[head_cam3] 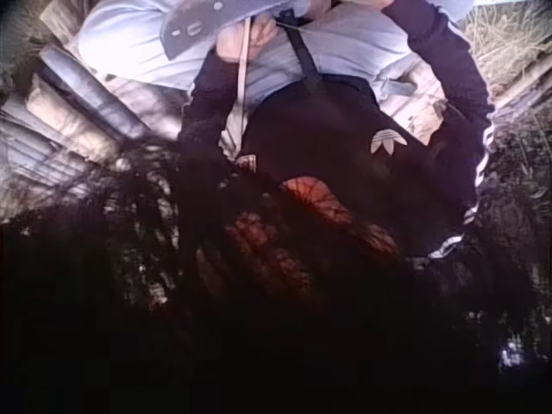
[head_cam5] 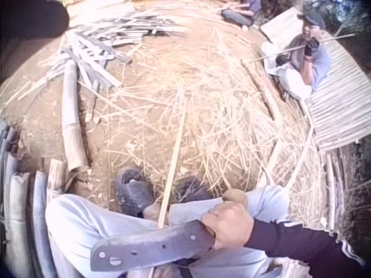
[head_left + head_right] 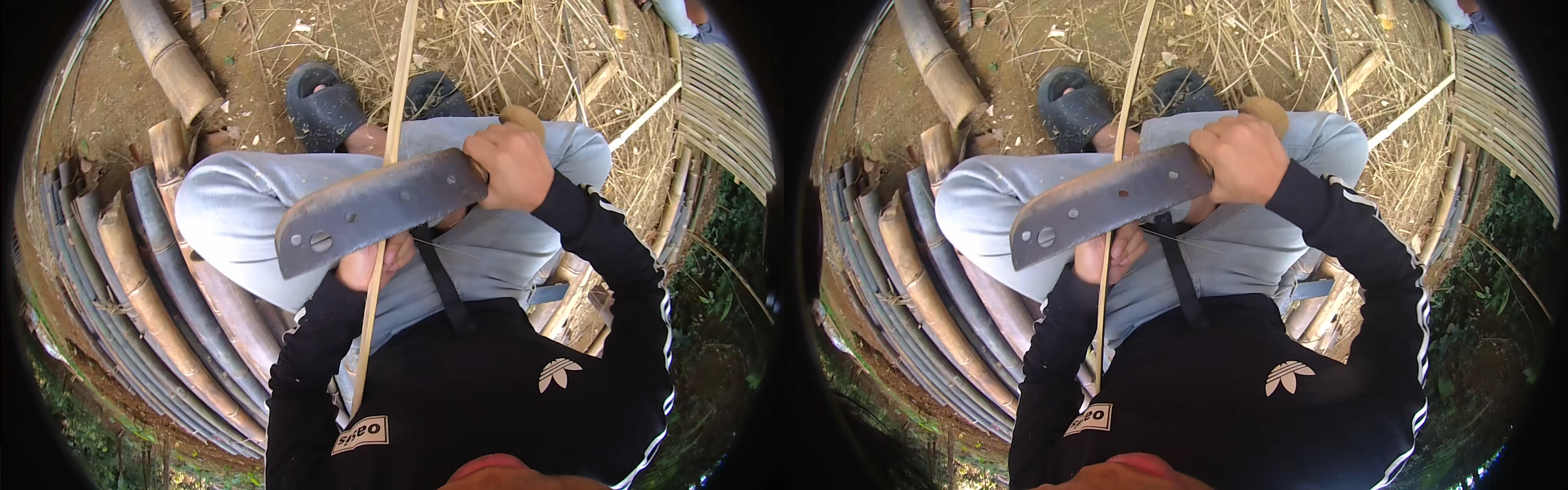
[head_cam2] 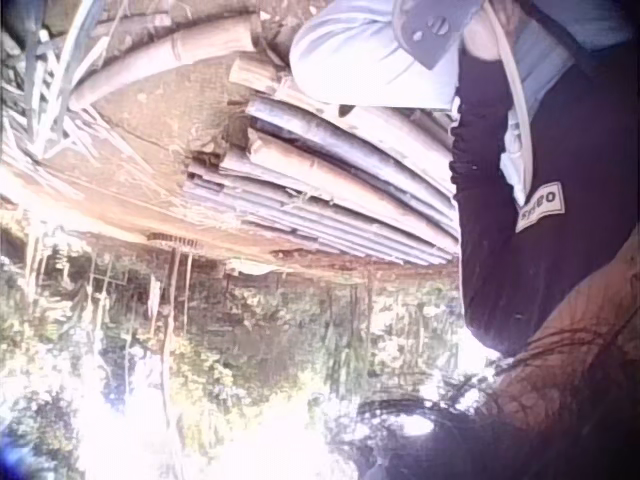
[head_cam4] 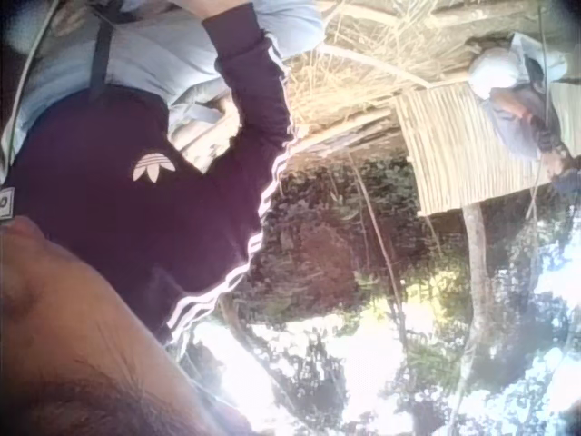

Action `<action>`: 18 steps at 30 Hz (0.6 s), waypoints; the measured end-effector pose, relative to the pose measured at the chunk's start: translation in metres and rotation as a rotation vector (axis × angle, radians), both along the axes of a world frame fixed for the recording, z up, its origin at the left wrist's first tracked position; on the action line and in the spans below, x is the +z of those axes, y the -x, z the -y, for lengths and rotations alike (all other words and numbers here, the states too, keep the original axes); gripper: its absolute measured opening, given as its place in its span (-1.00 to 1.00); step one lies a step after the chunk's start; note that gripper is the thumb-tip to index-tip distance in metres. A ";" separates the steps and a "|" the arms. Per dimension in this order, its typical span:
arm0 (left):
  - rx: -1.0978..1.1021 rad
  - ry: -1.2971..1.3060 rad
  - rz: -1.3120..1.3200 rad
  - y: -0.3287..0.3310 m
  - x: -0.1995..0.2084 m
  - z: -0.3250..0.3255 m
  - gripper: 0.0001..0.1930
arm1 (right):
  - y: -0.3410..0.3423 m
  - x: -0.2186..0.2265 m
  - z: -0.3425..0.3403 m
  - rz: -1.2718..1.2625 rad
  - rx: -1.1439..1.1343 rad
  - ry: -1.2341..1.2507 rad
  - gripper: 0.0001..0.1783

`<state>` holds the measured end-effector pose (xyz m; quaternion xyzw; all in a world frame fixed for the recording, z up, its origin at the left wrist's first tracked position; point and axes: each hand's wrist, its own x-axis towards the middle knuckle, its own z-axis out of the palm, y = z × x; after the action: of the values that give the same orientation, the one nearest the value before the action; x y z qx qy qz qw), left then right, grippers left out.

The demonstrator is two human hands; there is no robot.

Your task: The person shaves a bamboo strip with a knife and moves aside bamboo poles while sitting on the ground.

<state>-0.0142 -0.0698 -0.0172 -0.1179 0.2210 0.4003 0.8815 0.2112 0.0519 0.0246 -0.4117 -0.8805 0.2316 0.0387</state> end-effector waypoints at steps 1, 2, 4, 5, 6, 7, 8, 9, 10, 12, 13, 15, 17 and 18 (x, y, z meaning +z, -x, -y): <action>0.014 0.002 -0.022 0.000 -0.001 -0.001 -0.71 | -0.003 -0.005 -0.005 -0.027 0.009 -0.033 -0.83; -0.022 0.033 -0.023 0.001 0.002 -0.008 -0.70 | -0.002 -0.012 -0.010 -0.091 -0.025 -0.040 -0.80; -0.027 0.026 -0.003 -0.002 0.000 -0.012 -0.70 | -0.004 -0.011 -0.006 -0.052 -0.040 -0.023 -0.80; -0.029 0.018 -0.008 0.001 0.000 -0.014 -0.70 | 0.000 -0.008 -0.004 -0.048 -0.047 -0.019 -0.80; -0.054 -0.095 -0.038 0.000 -0.012 -0.005 -0.69 | -0.001 -0.002 0.001 0.014 -0.019 -0.005 -0.80; 0.004 0.018 -0.044 0.001 -0.014 0.001 -0.68 | 0.001 0.003 0.002 0.006 0.035 0.016 -0.79; 0.055 0.134 -0.044 0.002 -0.013 0.008 -0.68 | 0.003 0.008 0.005 0.003 0.080 0.040 -0.78; 0.049 0.049 -0.053 0.001 -0.015 0.009 -0.66 | 0.005 0.011 0.007 -0.001 0.126 0.064 -0.78; 0.049 -0.033 -0.065 0.001 -0.015 0.009 -0.63 | 0.004 0.004 0.000 -0.036 0.088 0.049 -0.77; 0.052 -0.175 -0.059 -0.003 -0.021 0.004 -0.64 | -0.002 -0.011 0.001 -0.065 0.024 0.014 -0.76; 0.054 -0.246 -0.056 -0.004 -0.023 0.003 -0.64 | -0.004 -0.015 0.003 -0.079 -0.008 -0.004 -0.76; 0.062 -0.052 -0.225 -0.007 -0.014 -0.001 -0.65 | 0.001 -0.007 0.011 -0.062 -0.004 -0.023 -0.75; 0.082 0.076 -0.461 -0.017 -0.007 0.004 -0.66 | -0.002 0.000 0.024 -0.030 0.020 -0.005 -0.75; 0.084 0.096 -0.509 -0.018 -0.005 0.005 -0.66 | -0.002 0.001 0.026 -0.060 0.053 -0.028 -0.77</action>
<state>0.0041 -0.0747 -0.0220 -0.0643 0.4494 0.4422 0.7735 0.2133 0.0262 0.0260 -0.3806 -0.8928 0.2323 0.0645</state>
